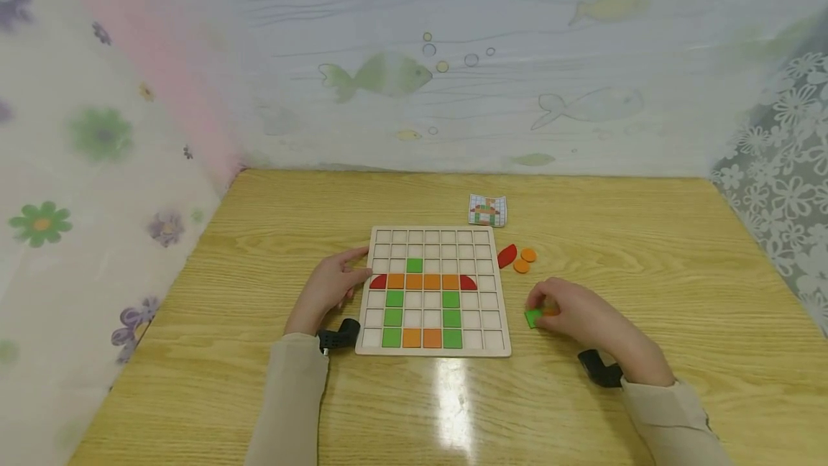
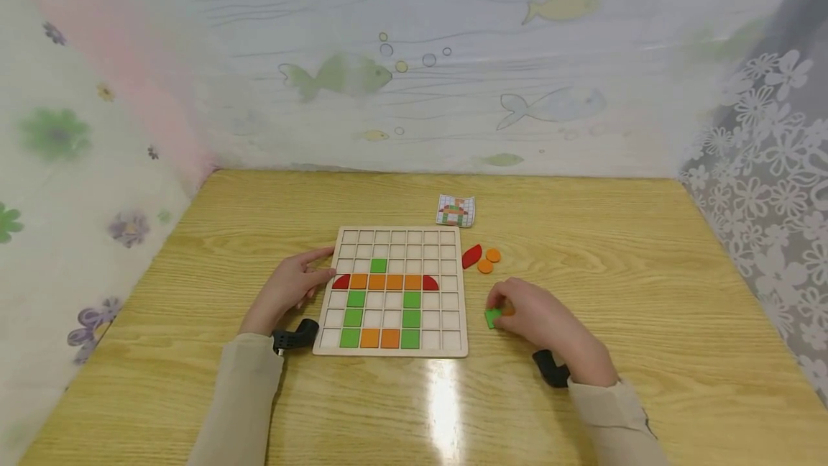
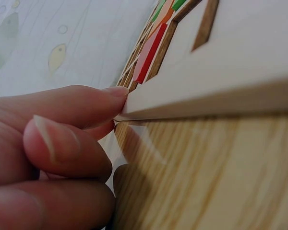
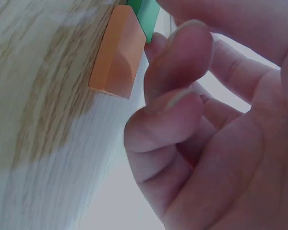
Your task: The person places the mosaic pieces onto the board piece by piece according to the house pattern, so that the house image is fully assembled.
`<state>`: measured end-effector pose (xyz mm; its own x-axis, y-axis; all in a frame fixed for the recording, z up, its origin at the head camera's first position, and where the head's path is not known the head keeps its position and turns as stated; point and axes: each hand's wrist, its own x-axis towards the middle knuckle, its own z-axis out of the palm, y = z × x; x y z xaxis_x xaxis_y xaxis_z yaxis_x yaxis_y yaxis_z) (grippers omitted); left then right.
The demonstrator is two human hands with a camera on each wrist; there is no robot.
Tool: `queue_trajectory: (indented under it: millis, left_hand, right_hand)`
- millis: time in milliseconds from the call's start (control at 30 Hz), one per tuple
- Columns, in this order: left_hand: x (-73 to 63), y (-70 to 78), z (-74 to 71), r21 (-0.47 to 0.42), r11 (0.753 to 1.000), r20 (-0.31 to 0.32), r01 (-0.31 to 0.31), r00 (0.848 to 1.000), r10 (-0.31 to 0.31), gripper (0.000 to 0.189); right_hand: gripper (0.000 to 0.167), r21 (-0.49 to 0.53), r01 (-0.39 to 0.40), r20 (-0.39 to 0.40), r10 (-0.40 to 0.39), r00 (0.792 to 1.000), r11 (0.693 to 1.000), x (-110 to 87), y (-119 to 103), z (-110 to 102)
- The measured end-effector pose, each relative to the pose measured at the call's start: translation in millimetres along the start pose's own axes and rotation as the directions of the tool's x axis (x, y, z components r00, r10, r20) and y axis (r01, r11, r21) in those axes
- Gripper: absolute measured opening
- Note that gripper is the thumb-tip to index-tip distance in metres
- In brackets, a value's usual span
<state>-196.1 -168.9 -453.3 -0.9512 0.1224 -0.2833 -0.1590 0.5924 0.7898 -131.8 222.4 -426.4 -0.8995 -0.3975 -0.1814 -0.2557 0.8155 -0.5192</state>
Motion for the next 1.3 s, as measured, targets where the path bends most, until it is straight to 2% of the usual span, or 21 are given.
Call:
queue_trajectory:
  millis: [133, 300, 567, 933, 1133, 1300]
  left_hand:
    - [0.1, -0.5, 0.8, 0.008, 1.0, -0.003, -0.002, 1.0, 0.002, 0.045]
    - [0.1, -1.7, 1.2, 0.003, 1.0, -0.008, 0.002, 1.0, -0.002, 0.044]
    - [0.1, -2.3, -0.1, -0.008, 1.0, -0.004, 0.004, 1.0, -0.004, 0.044]
    - [0.9, 1.6, 2.0, -0.006, 1.0, -0.005, 0.014, 1.0, -0.014, 0.046]
    - [1.3, 0.7, 1.8, -0.018, 1.0, -0.006, 0.013, 1.0, -0.013, 0.045]
    - [1.6, -1.5, 1.6, -0.037, 0.999, -0.009, 0.026, 1.0, -0.027, 0.046]
  right_hand:
    - [0.024, -0.017, 0.027, 0.012, -0.027, 1.0, 0.999, -0.2, 1.0, -0.6]
    - [0.022, -0.03, 0.043, 0.002, -0.043, 0.999, 0.999, -0.1, 1.2, -0.1]
    - [0.022, 0.026, -0.01, 0.002, 0.01, 1.0, 1.0, 3.9, -1.7, -1.1]
    - [0.02, 0.015, 0.032, -0.154, -0.029, 0.988, 0.999, 2.6, -3.6, -0.1]
    - [0.019, 0.02, 0.037, -0.191, -0.032, 0.981, 0.999, 7.8, -8.0, 2.7]
    - [0.019, 0.093, 0.016, -0.2, 0.003, 0.98, 0.996, 17.3, -17.3, 4.4]
